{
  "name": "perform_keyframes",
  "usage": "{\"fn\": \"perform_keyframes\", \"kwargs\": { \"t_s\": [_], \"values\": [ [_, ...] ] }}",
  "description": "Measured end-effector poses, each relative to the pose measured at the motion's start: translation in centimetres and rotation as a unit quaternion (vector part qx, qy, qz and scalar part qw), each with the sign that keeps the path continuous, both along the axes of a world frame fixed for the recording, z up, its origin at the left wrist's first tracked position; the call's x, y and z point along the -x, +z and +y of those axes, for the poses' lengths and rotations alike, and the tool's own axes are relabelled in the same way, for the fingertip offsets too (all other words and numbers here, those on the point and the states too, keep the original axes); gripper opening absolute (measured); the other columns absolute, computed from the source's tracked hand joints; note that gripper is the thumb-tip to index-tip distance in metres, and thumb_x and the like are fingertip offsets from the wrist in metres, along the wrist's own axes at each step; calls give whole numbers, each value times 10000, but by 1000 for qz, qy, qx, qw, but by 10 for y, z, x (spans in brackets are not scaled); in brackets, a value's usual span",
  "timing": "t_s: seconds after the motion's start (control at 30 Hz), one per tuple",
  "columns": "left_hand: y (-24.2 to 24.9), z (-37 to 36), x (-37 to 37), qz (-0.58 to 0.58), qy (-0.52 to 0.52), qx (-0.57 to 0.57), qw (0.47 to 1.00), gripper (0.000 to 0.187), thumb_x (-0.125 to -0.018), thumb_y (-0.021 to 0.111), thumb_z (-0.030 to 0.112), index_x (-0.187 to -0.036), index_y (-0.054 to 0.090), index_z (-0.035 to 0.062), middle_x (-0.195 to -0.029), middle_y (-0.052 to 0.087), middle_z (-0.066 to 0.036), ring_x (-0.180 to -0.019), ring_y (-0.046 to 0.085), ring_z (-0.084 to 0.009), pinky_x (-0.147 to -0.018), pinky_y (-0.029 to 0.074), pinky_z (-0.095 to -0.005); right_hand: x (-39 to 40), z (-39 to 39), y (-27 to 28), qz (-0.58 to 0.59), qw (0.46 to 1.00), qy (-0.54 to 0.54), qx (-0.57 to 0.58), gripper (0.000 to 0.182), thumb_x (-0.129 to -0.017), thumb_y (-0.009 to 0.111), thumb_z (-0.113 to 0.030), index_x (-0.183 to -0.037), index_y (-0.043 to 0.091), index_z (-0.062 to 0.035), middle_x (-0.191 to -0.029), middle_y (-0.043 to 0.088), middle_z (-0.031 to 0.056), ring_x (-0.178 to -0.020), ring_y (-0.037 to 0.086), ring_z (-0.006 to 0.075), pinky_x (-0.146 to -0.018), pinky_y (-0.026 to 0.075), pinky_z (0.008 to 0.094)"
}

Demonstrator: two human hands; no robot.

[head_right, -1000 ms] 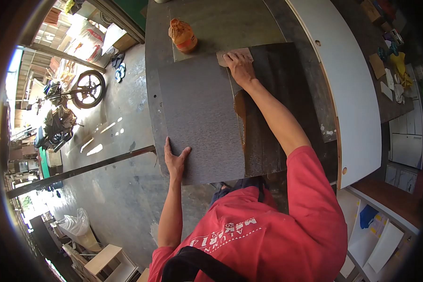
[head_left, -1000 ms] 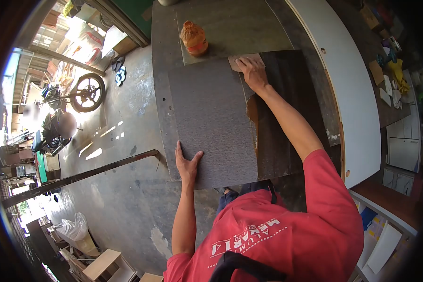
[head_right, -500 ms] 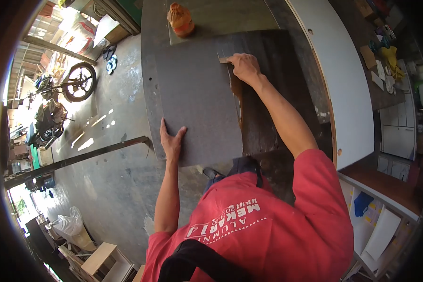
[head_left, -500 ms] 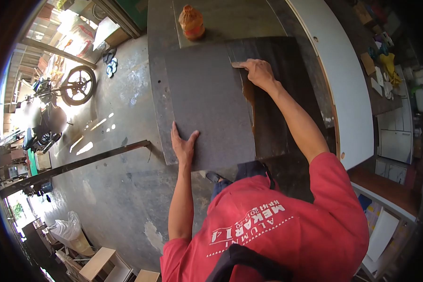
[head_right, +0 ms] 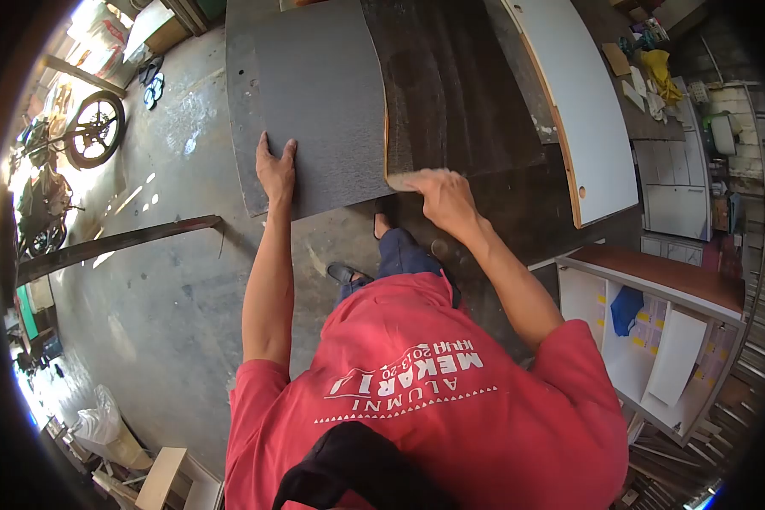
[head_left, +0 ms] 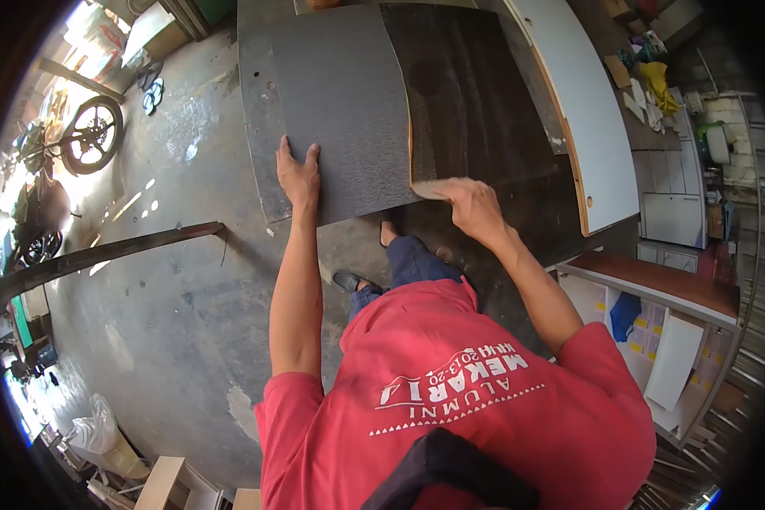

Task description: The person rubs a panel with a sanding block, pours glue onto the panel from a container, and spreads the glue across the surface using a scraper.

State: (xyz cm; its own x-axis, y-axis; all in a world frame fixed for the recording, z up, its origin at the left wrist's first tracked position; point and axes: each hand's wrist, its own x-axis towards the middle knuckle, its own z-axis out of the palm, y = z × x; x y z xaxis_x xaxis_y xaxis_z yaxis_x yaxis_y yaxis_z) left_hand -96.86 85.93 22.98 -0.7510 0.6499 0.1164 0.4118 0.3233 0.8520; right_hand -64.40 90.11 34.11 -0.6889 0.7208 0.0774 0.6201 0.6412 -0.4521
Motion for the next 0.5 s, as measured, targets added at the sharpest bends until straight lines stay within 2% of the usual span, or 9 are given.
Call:
{"fn": "perform_keyframes", "kwargs": {
  "t_s": [0.03, 0.07, 0.1, 0.2, 0.3, 0.37, 0.43, 0.5],
  "values": [
    [0, -1, -1, 0, 3, -6, 1000, 702, -870, 778, 251, -1432, 505, -69, -1338, 606, -255, -1264, 572, -415, -1087, 439, -442, 1, -9, 13, -39, 997, -14, 62, 264, -843, 607, -19, -1038, 780, -59, -1032, 754, 158, -979, 720, 354, -808, 564, 445],
    [-7, 0, -1, 18, 4, -2, 1000, 703, -868, 777, 244, -1431, 501, -76, -1334, 606, -257, -1258, 574, -418, -1082, 442, -446, -1, -10, 20, -29, 995, -23, 93, 269, -856, 614, -13, -1070, 772, -50, -1032, 749, 172, -982, 717, 369, -817, 565, 439],
    [-7, 1, 1, 37, 7, 3, 999, 704, -867, 777, 236, -1429, 497, -83, -1329, 606, -259, -1253, 576, -421, -1077, 445, -449, 5, -6, 40, -27, 996, -17, 86, 269, -856, 614, -13, -1070, 772, -50, -1032, 749, 172, -982, 717, 369, -817, 565, 439],
    [-2, -1, 0, 27, 0, -3, 1000, 695, -864, 776, 222, -1430, 500, -70, -1328, 605, -265, -1247, 576, -430, -1071, 449, -456, 21, 19, 87, 26, 987, -52, 149, 246, -935, 621, -28, -1155, 715, 27, -1035, 752, 215, -973, 757, 309, -843, 563, 343],
    [-2, 0, -1, 26, 6, -15, 1000, 687, -862, 778, 220, -1429, 507, -57, -1322, 606, -267, -1239, 579, -433, -1067, 452, -457, 51, 73, 111, 63, 982, -38, 175, 261, -947, 606, -38, -1181, 697, 39, -955, 761, 192, -907, 758, 262, -834, 560, 345],
    [3, 0, -2, 37, 13, -16, 999, 683, -862, 778, 219, -1430, 509, -47, -1323, 608, -261, -1237, 582, -428, -1064, 454, -454, 79, 116, 109, 76, 989, 3, 128, 262, -955, 603, -78, -1177, 699, 23, -915, 751, 186, -880, 752, 259, -808, 555, 342],
    [14, -2, -4, -13, -1, 19, 1000, 694, -888, 766, 258, -1444, 503, -64, -1404, 583, -266, -1323, 549, -404, -1124, 419, -429, 112, 160, 102, 43, 996, 27, 77, 262, -950, 608, -124, -1155, 708, 4, -918, 746, 203, -860, 750, 296, -771, 555, 368],
    [21, -2, -4, -25, 8, 19, 999, 699, -886, 773, 256, -1445, 502, -64, -1412, 580, -267, -1326, 550, -398, -1125, 418, -427, 163, 216, 77, 20, 998, 50, 14, 259, -925, 587, -103, -1129, 732, -37, -945, 740, 223, -860, 742, 333, -754, 564, 388]
  ]
}}
